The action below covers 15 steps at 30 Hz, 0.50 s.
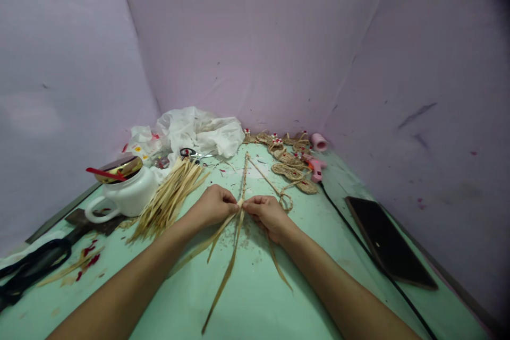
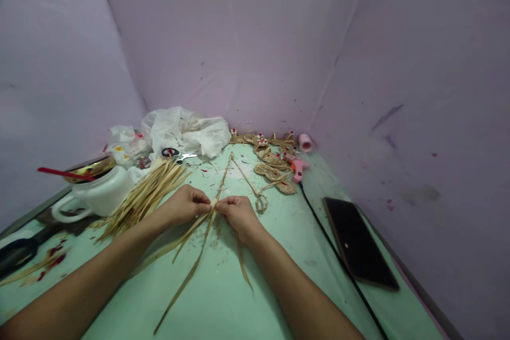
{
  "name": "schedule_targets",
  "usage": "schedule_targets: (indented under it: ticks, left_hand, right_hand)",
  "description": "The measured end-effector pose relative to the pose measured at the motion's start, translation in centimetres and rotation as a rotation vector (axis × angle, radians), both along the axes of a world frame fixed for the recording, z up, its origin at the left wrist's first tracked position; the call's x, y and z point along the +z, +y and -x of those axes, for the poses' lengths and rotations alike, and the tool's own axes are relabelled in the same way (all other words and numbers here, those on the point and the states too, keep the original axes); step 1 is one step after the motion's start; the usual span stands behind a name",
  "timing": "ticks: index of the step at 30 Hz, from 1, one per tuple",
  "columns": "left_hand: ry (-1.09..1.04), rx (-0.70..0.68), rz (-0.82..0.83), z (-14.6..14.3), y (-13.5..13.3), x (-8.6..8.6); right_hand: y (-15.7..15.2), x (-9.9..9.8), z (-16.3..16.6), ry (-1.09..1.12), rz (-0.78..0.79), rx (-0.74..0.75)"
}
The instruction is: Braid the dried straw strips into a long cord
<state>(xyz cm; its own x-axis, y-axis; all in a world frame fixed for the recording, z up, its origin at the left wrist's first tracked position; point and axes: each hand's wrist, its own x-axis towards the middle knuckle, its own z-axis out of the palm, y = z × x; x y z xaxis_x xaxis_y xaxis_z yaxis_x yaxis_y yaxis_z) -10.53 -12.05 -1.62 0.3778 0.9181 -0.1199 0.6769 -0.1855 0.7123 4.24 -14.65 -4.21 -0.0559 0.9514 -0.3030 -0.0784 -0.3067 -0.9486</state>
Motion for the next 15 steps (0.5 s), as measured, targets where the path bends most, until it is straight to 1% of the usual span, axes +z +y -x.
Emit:
schedule_targets:
  ticks: [4,7,11,15]
  left_hand:
    - [-0.062,-0.015,0.221,0.7,0.2,0.1]
    - [-0.104,-0.022,0.284,0.7,0.2,0.1]
    - [-0.149,0.031,0.375,0.4,0.1,-0.2]
    - [-0.229,0.099,0.435,0.2,0.5,-0.9]
  right_hand:
    - [-0.1,0.1,0.0,-0.018,0.012,0.001]
    - [-0.2,0.3,0.0,-0.025,0.021,-0.001]
    - [-0.2,0.3,0.0,-0.016,0.015,0.000]
    - [0.0,-0.1,0.0,-0.020,-0.005,-0.007]
